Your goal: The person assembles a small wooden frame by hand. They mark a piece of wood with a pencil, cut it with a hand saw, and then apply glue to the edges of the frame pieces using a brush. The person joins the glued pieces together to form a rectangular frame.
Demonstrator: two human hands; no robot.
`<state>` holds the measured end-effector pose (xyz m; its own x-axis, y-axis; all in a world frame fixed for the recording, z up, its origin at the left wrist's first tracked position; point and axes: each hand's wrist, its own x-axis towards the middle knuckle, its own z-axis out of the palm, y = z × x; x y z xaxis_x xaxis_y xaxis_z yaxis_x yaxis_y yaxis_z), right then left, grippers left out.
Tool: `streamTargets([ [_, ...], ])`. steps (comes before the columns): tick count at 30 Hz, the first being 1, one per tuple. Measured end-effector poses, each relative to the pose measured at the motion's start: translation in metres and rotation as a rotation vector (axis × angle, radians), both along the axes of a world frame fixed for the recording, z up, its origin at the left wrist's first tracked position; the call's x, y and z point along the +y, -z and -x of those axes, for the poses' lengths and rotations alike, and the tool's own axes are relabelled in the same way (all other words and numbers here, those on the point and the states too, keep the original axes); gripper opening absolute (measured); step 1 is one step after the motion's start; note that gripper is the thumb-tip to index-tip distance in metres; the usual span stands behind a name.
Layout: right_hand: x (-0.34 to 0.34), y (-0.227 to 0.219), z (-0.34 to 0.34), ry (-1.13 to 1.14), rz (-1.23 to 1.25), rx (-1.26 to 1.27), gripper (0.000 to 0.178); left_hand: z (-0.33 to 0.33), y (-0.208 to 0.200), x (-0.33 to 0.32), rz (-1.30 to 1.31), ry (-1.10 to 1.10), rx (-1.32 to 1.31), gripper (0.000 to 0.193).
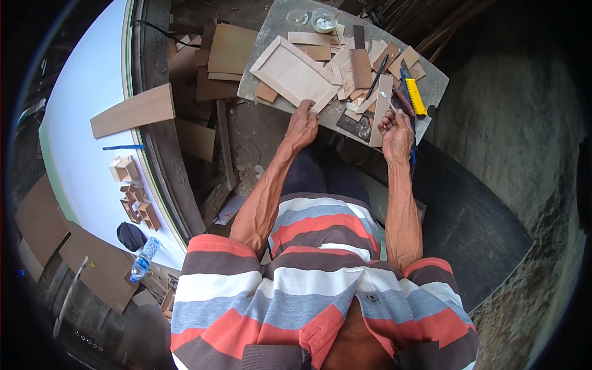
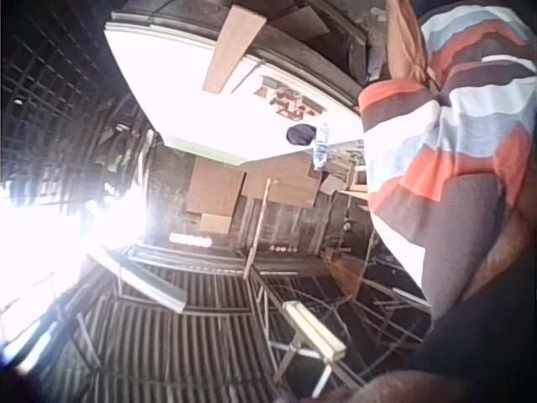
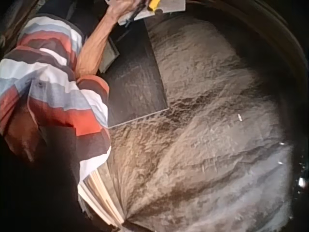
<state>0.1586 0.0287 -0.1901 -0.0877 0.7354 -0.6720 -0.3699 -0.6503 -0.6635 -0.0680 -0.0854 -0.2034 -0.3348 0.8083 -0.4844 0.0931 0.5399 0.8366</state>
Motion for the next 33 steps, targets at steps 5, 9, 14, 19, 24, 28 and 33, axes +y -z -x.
streamTargets([
  [5, -0.016, 0.003, -0.033, 0.017, 0.007, -0.012, 0.013, -0.017, 0.007, -0.004, -0.007, 0.014, 0.384, 0.033],
  [9, -0.022, 0.001, -0.053, -0.015, -0.016, -0.025, 0.015, -0.021, 0.017, -0.001, -0.071, 0.084, 0.632, 0.032],
  [14, -0.029, -0.004, -0.066, -0.006, -0.026, -0.063, 0.013, -0.04, 0.026, -0.001, -0.187, -0.085, 0.996, 0.025],
  [19, -0.035, -0.003, -0.076, -0.034, -0.042, -0.097, 0.013, -0.051, 0.042, 0.003, -0.078, -0.121, 1.028, 0.025],
  [24, -0.039, -0.002, -0.08, -0.052, -0.037, -0.103, 0.014, -0.052, 0.05, 0.013, 0.023, -0.052, 1.096, 0.025],
  [28, -0.04, -0.001, -0.08, -0.054, -0.04, -0.105, 0.014, -0.049, 0.052, 0.02, 0.055, -0.049, 1.124, 0.024],
  [33, -0.039, -0.002, -0.079, -0.072, -0.04, -0.108, 0.015, -0.048, 0.051, 0.022, 0.035, -0.066, 1.112, 0.026],
])
